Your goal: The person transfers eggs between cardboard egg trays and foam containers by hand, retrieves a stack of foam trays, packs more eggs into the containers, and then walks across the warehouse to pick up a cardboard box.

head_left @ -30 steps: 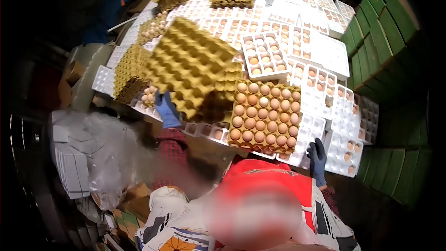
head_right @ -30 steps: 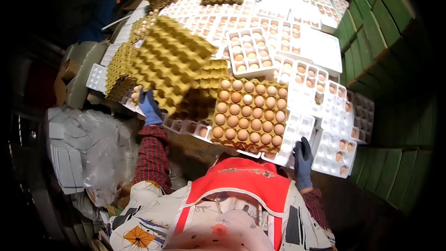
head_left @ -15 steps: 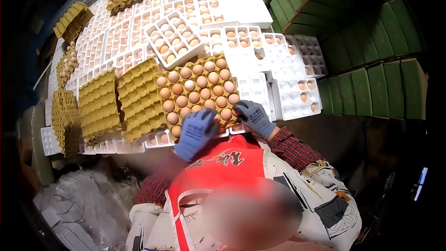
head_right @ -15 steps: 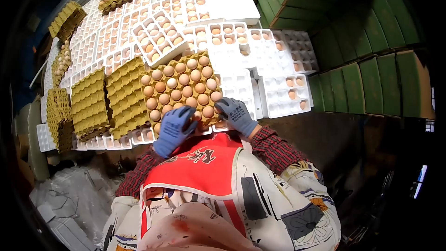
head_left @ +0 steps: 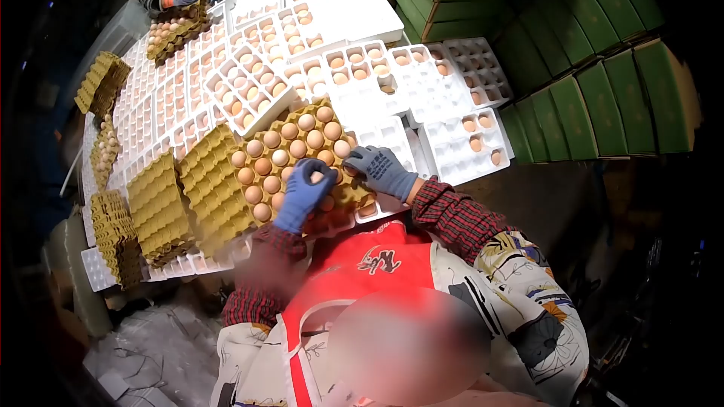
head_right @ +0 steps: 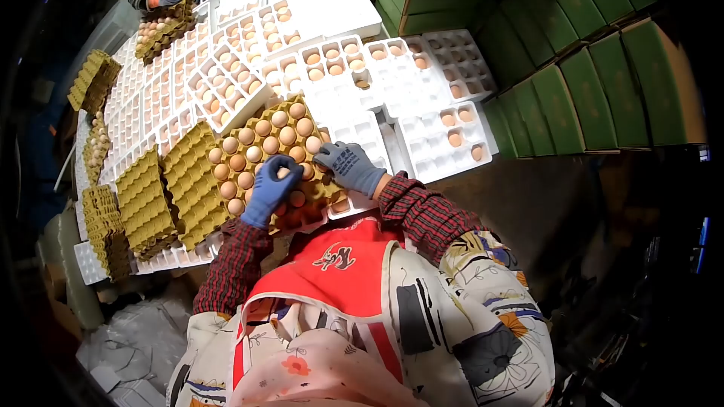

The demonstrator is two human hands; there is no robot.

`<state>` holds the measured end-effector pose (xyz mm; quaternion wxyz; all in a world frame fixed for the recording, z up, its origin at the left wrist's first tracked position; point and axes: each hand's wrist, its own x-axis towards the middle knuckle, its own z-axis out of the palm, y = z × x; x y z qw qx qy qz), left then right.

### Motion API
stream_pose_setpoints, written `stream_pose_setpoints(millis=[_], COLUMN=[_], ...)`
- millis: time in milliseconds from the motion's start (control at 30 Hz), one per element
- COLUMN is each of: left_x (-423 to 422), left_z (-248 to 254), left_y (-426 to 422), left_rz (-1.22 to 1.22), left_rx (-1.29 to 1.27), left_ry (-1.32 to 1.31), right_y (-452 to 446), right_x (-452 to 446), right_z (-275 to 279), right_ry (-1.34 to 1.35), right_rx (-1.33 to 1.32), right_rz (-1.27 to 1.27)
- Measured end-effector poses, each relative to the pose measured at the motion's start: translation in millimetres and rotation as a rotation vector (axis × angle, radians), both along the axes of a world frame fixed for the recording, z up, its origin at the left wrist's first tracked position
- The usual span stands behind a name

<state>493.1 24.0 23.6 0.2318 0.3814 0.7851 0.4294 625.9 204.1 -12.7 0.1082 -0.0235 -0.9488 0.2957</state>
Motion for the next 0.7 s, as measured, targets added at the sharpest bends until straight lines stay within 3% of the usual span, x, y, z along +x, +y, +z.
stream_pose_setpoints(millis=[33, 67, 100, 133, 167, 200, 233, 300, 333, 367, 433, 467, 533, 567, 633, 700], left_x=[10, 20, 30, 39, 39, 38, 39, 23, 8, 7, -15, -3, -8, -26, -26, -11], left_z=[-1, -6, -8, -9, -10, -12, -16, -9, -12, 22, 24, 57, 64, 37, 23, 19], left_y=[7, 13, 21, 27, 27, 27, 26, 11, 1, -4, -22, -13, -11, -14, 4, 28], left_rz=[-0.060, -0.114, -0.163, -0.199, -0.190, -0.176, -0.173, -0.053, -0.058, 0.061, 0.132, 0.182, 0.108, -0.015, -0.197, -0.156], left_rx=[-0.247, -0.399, -0.555, -0.695, -0.699, -0.673, -0.647, -0.318, 0.000, 0.030, 0.199, 0.292, 0.175, -0.011, -0.073, -0.325], left_ry=[0.314, 0.529, 0.739, 0.903, 0.900, 0.873, 0.846, 0.536, 0.334, -0.185, -0.750, -0.975, -0.845, -0.479, 0.232, 0.771], right_y=[7, 16, 25, 34, 39, 42, 46, 36, 23, 7, -6, -4, 6, 10, 18, 22], right_x=[-3, 1, 3, 6, 5, -1, -10, -31, -38, -43, -52, -55, -56, -58, -63, -71], right_z=[2, 0, 8, 16, 21, 19, 7, -14, -3, 8, -16, -18, -3, 0, 5, 1], right_ry=[-0.021, 0.027, 0.029, -0.024, -0.085, -0.084, -0.128, 0.163, 0.024, -0.129, -0.034, -0.085, -0.190, -0.178, -0.243, -0.291], right_rx=[-0.081, -0.329, -0.326, -0.861, -1.397, -1.418, -1.163, -0.091, 0.142, 0.371, 0.636, 0.627, 0.503, 0.325, 0.341, 0.246], right_rz=[0.000, -0.101, -0.088, -0.172, -0.262, -0.253, -0.178, -0.045, -0.072, -0.111, -0.189, -0.148, -0.043, -0.081, -0.011, 0.010])
